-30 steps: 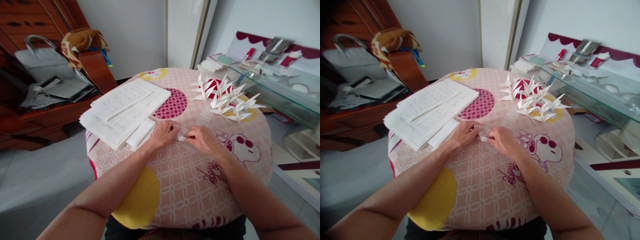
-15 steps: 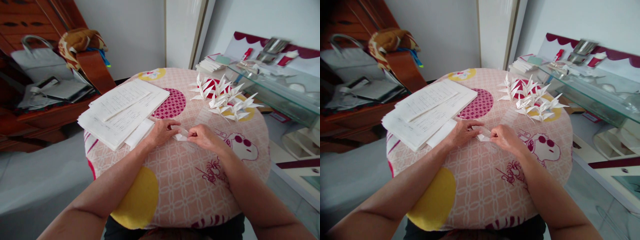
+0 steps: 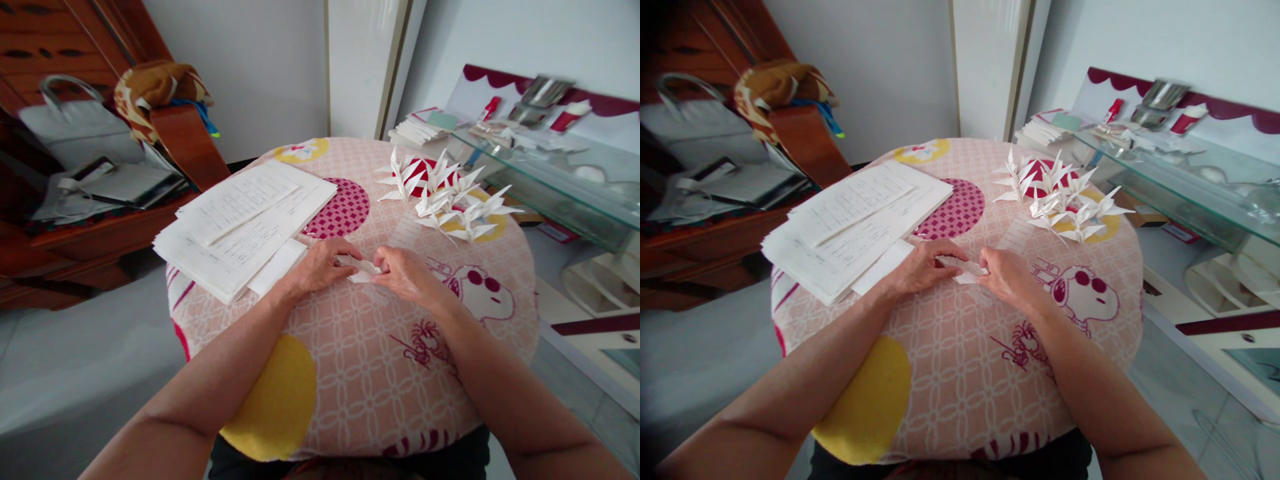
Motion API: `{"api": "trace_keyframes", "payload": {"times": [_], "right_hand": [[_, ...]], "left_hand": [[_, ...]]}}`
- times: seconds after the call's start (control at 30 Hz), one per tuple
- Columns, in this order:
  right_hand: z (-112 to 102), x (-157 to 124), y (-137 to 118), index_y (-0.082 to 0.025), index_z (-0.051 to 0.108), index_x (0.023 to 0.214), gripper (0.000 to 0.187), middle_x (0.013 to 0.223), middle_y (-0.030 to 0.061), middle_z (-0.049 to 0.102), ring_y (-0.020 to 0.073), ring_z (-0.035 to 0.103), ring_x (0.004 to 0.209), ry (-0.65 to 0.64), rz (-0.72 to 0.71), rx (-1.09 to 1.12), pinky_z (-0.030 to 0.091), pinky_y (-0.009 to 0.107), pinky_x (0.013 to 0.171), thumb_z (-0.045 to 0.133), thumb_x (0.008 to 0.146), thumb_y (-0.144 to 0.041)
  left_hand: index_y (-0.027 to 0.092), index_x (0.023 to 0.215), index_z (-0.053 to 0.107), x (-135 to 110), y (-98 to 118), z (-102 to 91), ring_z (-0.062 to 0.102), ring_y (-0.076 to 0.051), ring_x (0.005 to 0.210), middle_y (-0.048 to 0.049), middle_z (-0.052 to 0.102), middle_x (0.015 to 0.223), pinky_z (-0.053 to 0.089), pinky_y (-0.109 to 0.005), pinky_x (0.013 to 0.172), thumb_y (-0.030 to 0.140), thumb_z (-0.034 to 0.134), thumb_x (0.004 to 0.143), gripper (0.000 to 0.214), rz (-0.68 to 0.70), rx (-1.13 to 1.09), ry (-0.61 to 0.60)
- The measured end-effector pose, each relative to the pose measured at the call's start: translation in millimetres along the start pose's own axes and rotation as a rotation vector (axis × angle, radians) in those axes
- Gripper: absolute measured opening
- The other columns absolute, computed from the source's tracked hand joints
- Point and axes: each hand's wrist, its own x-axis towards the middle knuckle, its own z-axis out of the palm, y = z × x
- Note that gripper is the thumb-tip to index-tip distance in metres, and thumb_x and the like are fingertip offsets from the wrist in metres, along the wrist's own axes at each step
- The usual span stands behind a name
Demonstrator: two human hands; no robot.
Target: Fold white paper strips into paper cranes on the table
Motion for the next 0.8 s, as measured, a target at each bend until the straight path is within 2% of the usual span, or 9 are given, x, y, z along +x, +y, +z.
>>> {"api": "trace_keyframes", "payload": {"times": [0.07, 0.2, 0.37, 0.53, 0.67, 0.8], "right_hand": [[0.7, -0.3, -0.7, -0.016, 0.066, 0.099, 0.019, 0.073, 0.0010, 0.068, 0.0142, 0.057, 0.063, -0.005, -0.014, -0.013, 0.033, 0.025, 0.059, 0.074, 0.081, -0.019], [3.9, -1.0, 2.0, -0.017, 0.066, 0.092, 0.012, 0.077, 0.0028, 0.070, 0.0159, 0.061, 0.068, 0.006, -0.043, -0.053, 0.034, 0.026, 0.061, 0.073, 0.084, -0.023], [6.2, -3.6, 4.0, -0.019, 0.065, 0.106, 0.031, 0.076, 0.0029, 0.069, 0.0184, 0.063, 0.069, 0.087, -0.082, -0.179, 0.035, 0.027, 0.061, 0.077, 0.082, -0.033], [2.5, -5.6, -1.5, -0.020, 0.070, 0.090, 0.011, 0.072, 0.0035, 0.069, 0.0179, 0.062, 0.068, -0.001, -0.115, -0.182, 0.032, 0.028, 0.060, 0.070, 0.088, -0.030], [1.9, -5.2, -3.0, -0.019, 0.074, 0.090, 0.010, 0.067, 0.0029, 0.068, 0.0162, 0.060, 0.064, -0.013, -0.141, -0.117, 0.030, 0.027, 0.059, 0.069, 0.089, -0.028], [4.3, -3.9, 0.5, -0.019, 0.077, 0.094, 0.013, 0.070, 0.0032, 0.071, 0.0158, 0.061, 0.064, -0.025, -0.162, -0.067, 0.031, 0.027, 0.059, 0.069, 0.088, -0.028]], "left_hand": [[0.015, 0.102, 0.076, -0.4, 1.3, -1.2, 0.069, -0.017, 0.088, -0.0089, 0.076, 0.100, 0.053, -0.024, 0.068, 0.026, 0.067, 0.082, 0.025, 0.016, 0.036, 0.003], [0.016, 0.101, 0.075, -0.8, 4.2, -3.4, 0.068, -0.017, 0.090, -0.0093, 0.075, 0.104, 0.053, -0.024, 0.068, 0.026, 0.064, 0.083, 0.023, 0.044, 0.090, 0.000], [0.015, 0.101, 0.075, -0.9, 4.6, -3.3, 0.068, -0.016, 0.083, -0.0083, 0.075, 0.100, 0.053, -0.024, 0.067, 0.025, 0.063, 0.082, 0.024, 0.030, 0.116, 0.008], [0.015, 0.104, 0.075, -2.2, 3.3, -1.8, 0.067, -0.016, 0.083, -0.0081, 0.076, 0.100, 0.053, -0.026, 0.070, 0.021, 0.063, 0.081, 0.027, 0.027, 0.143, 0.014], [0.016, 0.114, 0.073, -1.6, 3.6, -0.6, 0.068, -0.017, 0.088, -0.0089, 0.075, 0.110, 0.053, -0.027, 0.073, 0.016, 0.062, 0.080, 0.035, 0.044, 0.134, -0.003], [0.018, 0.107, 0.077, 1.3, 3.3, -0.2, 0.068, -0.018, 0.092, -0.0079, 0.076, 0.107, 0.054, -0.028, 0.078, 0.018, 0.062, 0.084, 0.027, 0.092, 0.105, -0.054]]}}
